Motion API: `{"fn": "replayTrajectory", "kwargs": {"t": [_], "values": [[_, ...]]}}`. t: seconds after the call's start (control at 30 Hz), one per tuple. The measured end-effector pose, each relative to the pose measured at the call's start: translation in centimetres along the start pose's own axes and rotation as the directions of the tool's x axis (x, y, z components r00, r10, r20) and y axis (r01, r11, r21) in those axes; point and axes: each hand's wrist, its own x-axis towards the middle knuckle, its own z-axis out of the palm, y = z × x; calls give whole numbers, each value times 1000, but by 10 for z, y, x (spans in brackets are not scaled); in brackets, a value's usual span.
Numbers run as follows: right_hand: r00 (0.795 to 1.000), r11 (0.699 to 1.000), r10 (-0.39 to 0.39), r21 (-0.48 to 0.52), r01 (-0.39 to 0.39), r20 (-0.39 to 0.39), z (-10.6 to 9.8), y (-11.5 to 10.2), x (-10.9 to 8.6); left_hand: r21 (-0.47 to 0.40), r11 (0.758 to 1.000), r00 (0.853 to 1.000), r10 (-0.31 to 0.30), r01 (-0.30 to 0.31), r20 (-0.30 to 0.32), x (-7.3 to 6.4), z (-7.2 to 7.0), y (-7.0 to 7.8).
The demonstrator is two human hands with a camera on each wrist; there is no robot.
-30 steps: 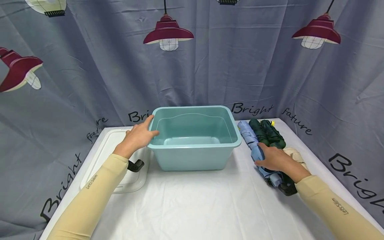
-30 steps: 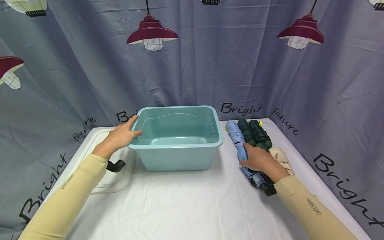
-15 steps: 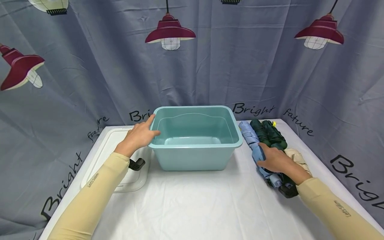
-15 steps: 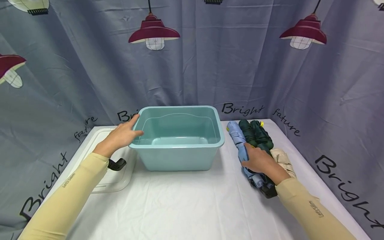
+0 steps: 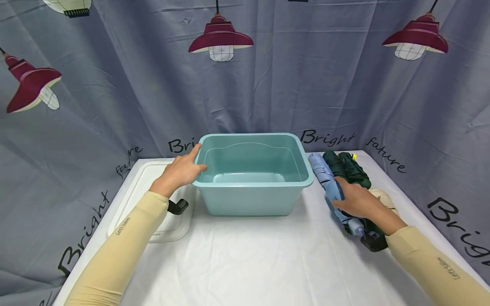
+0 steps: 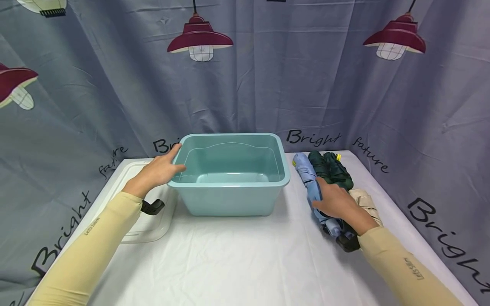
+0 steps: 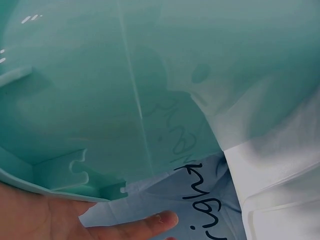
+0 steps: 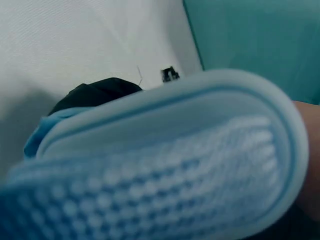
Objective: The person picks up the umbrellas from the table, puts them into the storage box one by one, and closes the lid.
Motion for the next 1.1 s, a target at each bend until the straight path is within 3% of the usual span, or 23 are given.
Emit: {"fn": "replayTrajectory", "kwargs": {"t": [0.63, 1.1], "values": [[989, 994, -106, 29, 109, -100, -34, -22, -6, -7, 1000, 1000, -29, 29, 6, -1, -1, 3], [977, 988, -143, 30, 150, -158, -54, -32, -6, 14, 1000, 1000, -8, 8, 15, -2, 0, 3]]}}
